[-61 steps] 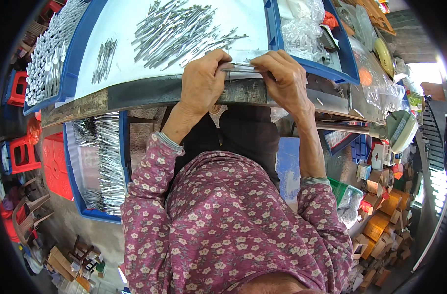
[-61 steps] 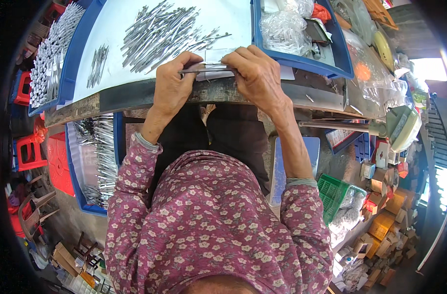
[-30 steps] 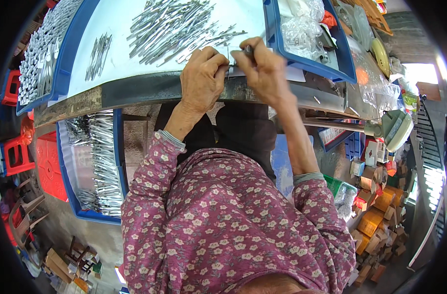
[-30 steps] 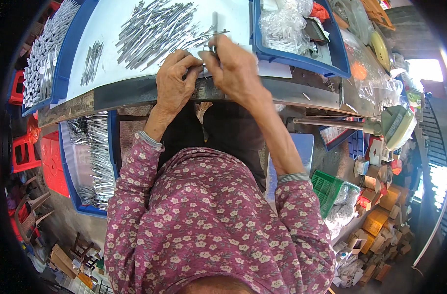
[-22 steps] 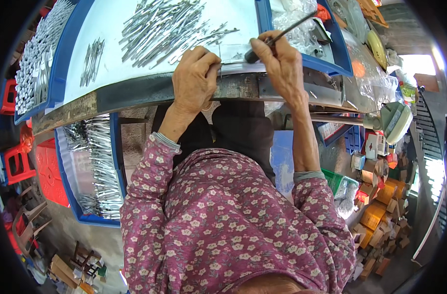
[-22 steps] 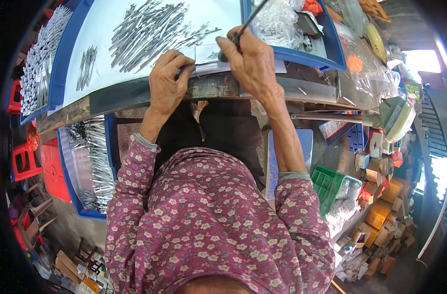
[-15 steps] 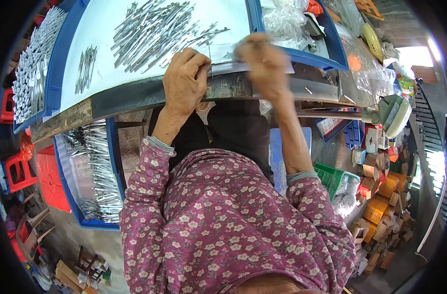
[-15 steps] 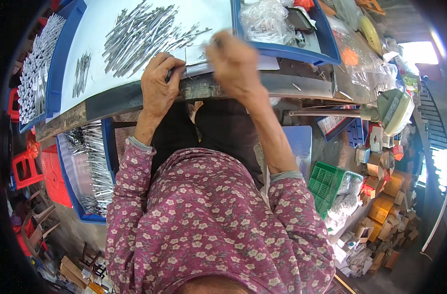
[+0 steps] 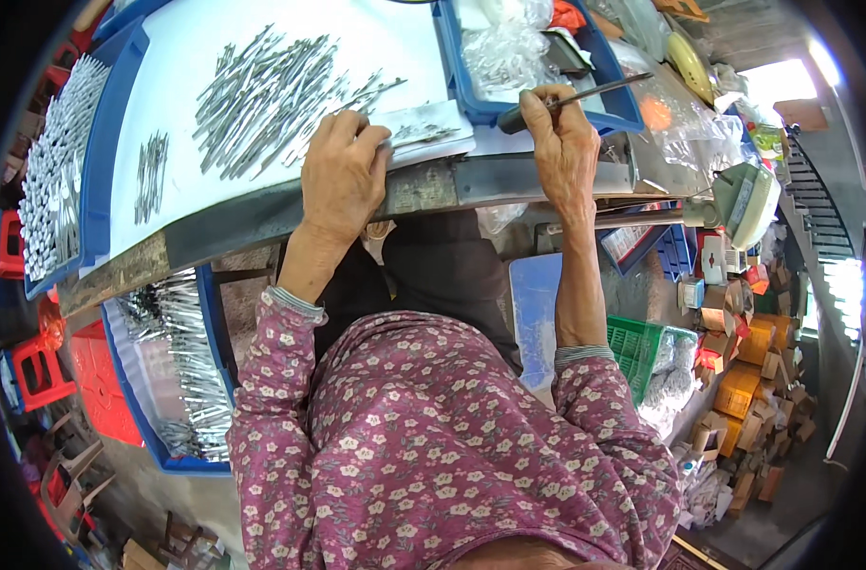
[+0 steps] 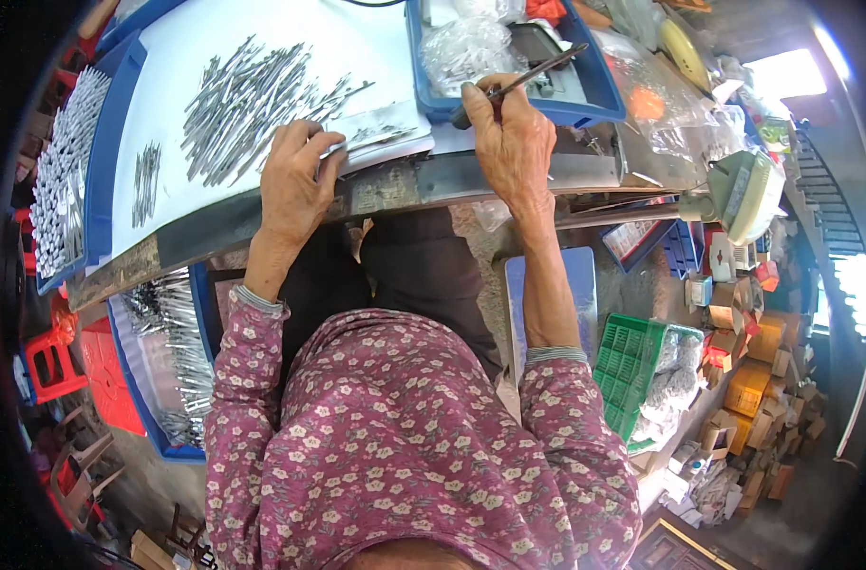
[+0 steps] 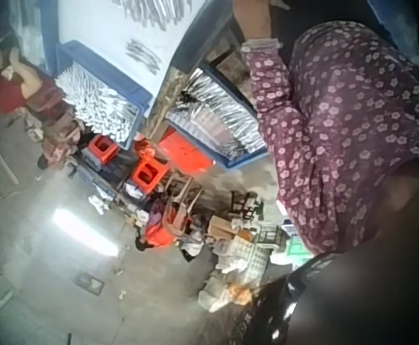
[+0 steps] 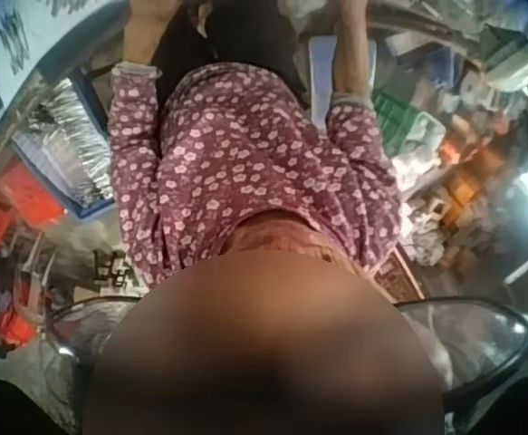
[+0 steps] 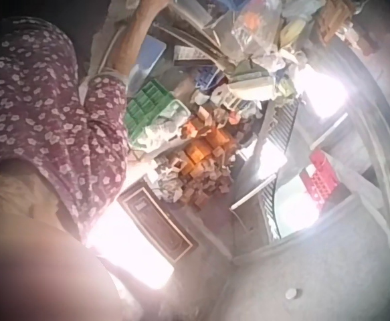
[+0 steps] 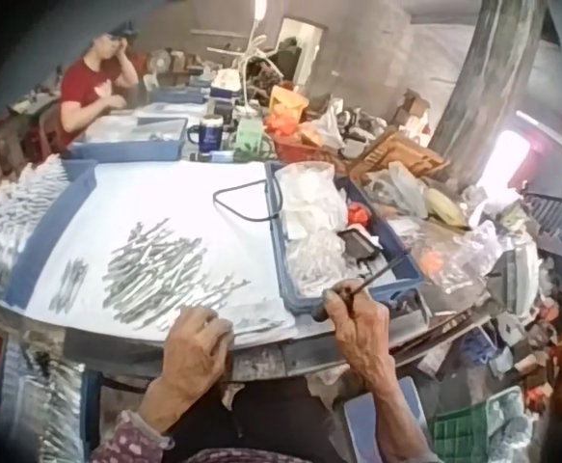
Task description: Inspecting and organizing small metal pins on a workbench in a workshop environment.
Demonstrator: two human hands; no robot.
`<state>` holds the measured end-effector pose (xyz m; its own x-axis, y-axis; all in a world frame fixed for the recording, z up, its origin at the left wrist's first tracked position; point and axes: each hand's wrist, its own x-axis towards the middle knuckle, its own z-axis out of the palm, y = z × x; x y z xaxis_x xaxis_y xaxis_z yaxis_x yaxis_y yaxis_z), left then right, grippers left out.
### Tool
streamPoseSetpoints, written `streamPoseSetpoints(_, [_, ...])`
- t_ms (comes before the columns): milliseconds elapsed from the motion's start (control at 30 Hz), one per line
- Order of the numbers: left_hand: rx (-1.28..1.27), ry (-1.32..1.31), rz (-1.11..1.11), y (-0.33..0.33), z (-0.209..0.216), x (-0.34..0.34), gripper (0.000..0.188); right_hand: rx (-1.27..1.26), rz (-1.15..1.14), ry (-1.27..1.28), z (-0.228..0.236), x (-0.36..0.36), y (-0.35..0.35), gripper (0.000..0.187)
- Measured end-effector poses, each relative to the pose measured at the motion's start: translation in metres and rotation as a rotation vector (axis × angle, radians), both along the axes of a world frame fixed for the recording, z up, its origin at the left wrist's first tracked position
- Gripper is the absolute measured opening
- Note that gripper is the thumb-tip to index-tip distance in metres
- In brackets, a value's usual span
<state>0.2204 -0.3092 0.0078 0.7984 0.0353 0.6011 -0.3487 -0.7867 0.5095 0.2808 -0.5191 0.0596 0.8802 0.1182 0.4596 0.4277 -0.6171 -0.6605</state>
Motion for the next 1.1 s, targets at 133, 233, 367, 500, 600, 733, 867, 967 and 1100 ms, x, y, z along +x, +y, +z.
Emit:
streamPoseSetpoints(133, [0.055, 0.015, -0.024, -0.003, -0.006, 0.003, 0.011, -0.272, -0.027, -0.216, 0.008, 0.021, -0.012, 0.012])
streamPoseSetpoints(233, [0.033, -0.020, -0.012, -0.003, -0.002, -0.001, 0.009, -0.346, 0.050, -0.235, 0.006, 0.043, -0.015, 0.017])
streamPoseSetpoints(367, [-0.048, -0.073, 0.031, 0.009, -0.001, -0.006, 0.009, -0.522, 0.084, -0.114, -0.005, 0.065, -0.013, 0.019])
streamPoseSetpoints(500, [-0.129, -0.036, 0.103, 0.037, -0.004, -0.018, 0.007, -0.612, 0.101, -0.028, -0.009, 0.076, -0.005, 0.017])
streamPoseSetpoints(600, [-0.152, 0.001, 0.220, 0.060, -0.006, -0.032, 0.007, -0.745, 0.158, -0.114, -0.011, 0.078, 0.005, 0.022])
streamPoseSetpoints(733, [-0.146, 0.010, 0.322, 0.088, -0.006, -0.046, 0.005, -0.834, 0.130, -0.117, -0.014, 0.084, 0.006, 0.024])
streamPoseSetpoints(867, [-0.104, -0.034, 0.432, 0.114, -0.018, -0.051, 0.005, -0.833, 0.170, -0.132, -0.015, 0.095, 0.000, 0.018])
streamPoseSetpoints(967, [-0.121, -0.025, 0.527, 0.129, -0.025, -0.054, 0.005, -0.870, 0.140, -0.041, -0.012, 0.093, 0.003, 0.017])
streamPoseSetpoints(1100, [-0.087, 0.017, 0.643, 0.149, -0.027, -0.054, 0.008, -0.812, 0.151, 0.074, -0.009, 0.092, 0.008, 0.018])
